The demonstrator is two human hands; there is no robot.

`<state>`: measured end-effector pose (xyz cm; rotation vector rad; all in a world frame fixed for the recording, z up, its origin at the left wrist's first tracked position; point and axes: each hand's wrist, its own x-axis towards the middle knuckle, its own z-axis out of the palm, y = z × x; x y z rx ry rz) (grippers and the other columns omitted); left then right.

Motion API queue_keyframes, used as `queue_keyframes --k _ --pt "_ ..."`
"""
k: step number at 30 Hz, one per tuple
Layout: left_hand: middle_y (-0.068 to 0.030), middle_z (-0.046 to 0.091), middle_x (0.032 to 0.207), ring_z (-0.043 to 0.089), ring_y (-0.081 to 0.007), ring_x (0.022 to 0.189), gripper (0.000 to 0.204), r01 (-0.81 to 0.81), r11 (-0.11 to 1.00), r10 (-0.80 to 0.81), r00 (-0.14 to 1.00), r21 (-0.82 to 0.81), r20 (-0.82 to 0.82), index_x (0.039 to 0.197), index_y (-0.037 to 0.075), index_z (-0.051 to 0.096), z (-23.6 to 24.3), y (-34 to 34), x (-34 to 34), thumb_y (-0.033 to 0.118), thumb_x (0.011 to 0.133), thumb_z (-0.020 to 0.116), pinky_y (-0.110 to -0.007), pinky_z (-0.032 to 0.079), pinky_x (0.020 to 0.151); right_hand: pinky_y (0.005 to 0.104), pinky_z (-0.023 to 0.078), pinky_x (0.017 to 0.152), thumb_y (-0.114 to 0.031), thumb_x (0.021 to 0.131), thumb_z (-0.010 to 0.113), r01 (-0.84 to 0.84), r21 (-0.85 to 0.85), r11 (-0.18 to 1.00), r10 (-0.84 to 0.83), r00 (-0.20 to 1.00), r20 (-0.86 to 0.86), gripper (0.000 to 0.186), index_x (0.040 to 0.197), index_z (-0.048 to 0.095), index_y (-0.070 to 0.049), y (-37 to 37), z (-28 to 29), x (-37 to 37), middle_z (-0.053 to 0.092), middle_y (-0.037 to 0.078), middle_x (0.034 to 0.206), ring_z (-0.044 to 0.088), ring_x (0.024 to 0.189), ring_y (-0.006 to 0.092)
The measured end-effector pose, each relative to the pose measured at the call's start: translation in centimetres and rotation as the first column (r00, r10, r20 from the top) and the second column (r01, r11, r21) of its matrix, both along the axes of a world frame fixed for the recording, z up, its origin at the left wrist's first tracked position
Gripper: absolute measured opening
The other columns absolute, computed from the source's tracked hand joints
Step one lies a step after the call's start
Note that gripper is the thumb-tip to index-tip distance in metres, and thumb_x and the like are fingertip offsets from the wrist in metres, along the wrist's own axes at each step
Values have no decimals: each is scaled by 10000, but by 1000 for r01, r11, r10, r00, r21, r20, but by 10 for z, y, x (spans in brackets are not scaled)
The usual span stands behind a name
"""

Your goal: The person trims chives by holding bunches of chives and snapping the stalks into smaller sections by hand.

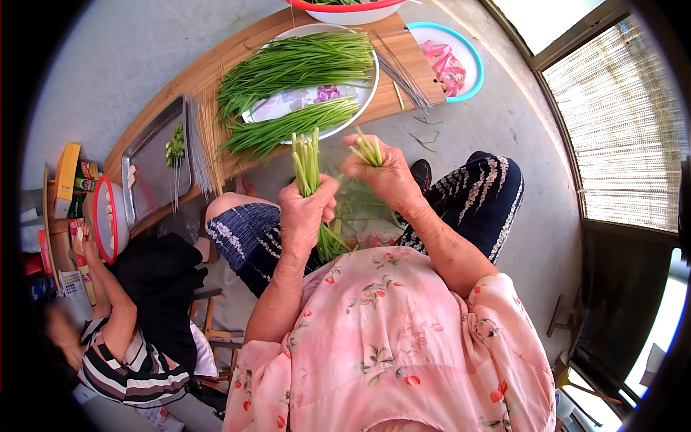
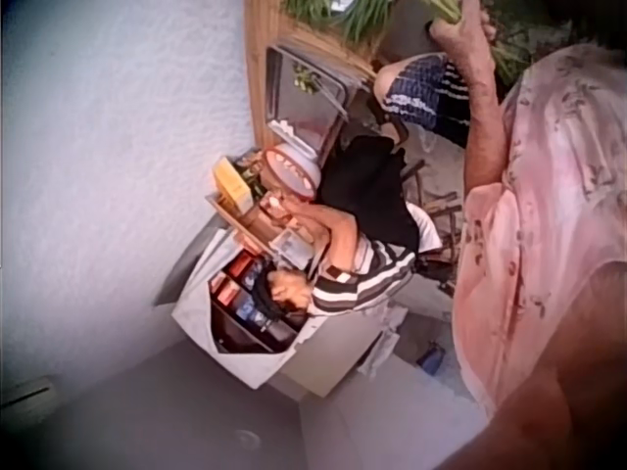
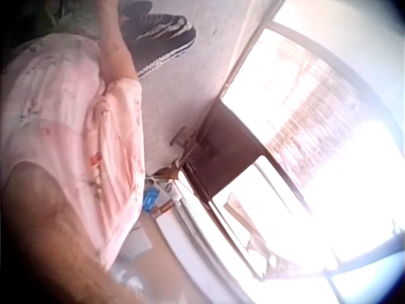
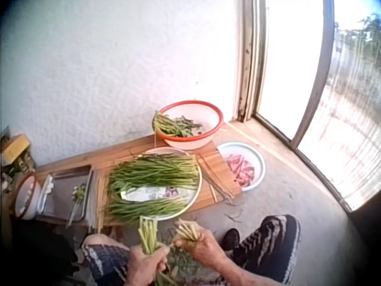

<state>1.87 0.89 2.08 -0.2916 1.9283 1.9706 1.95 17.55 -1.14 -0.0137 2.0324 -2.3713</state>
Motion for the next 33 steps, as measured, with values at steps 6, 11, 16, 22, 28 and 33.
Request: queue_keyframes --k 6,11,16,22,28,33 --pt "-10 559 592 462 -54 424 111 17 1000 -17 1000 -8 -6 825 16 644 3 0 -1 111 783 682 -193 372 391 226 388 520 -11 779 662 151 -281 948 -42 932 360 34 811 660 -1 -6 15 5 603 27 850 491 609 83" --pt "-7 556 591 457 -56 421 103 7 999 -7 1000 -42 7 821 15 643 3 0 0 104 784 680 -190 369 391 218 275 409 -55 808 652 257 -232 938 -136 889 437 39 827 649 -20 1 5 2 528 -23 625 372 460 53" --pt "-11 557 590 457 -65 414 79 -5 1000 4 1000 26 24 818 16 641 -3 -11 -5 84 792 672 -191 370 388 226 272 414 -110 811 678 368 -51 928 -309 841 444 93 787 641 -28 11 -1 -1 473 -55 572 355 468 50" --pt "-33 556 600 473 -94 431 65 -68 965 49 996 253 78 819 5 626 -7 -14 -4 65 809 648 -210 377 392 243 362 488 -121 807 688 229 335 914 -360 838 410 127 853 662 -6 27 -17 -2 539 -29 635 427 542 56" --pt "-51 566 634 504 -125 476 102 -102 940 54 987 327 153 834 9 611 -15 -10 -2 97 809 655 -246 406 425 211 363 498 -165 796 714 363 -59 930 -318 875 364 206 935 668 -19 7 3 7 591 -18 683 456 548 44" --pt "-50 580 663 536 -124 503 169 -88 961 36 979 261 201 899 29 585 -13 -2 3 145 813 674 -257 448 423 213 300 356 -131 795 704 249 -221 943 -166 927 335 153 805 618 -5 -17 13 6 553 -5 600 399 410 49"
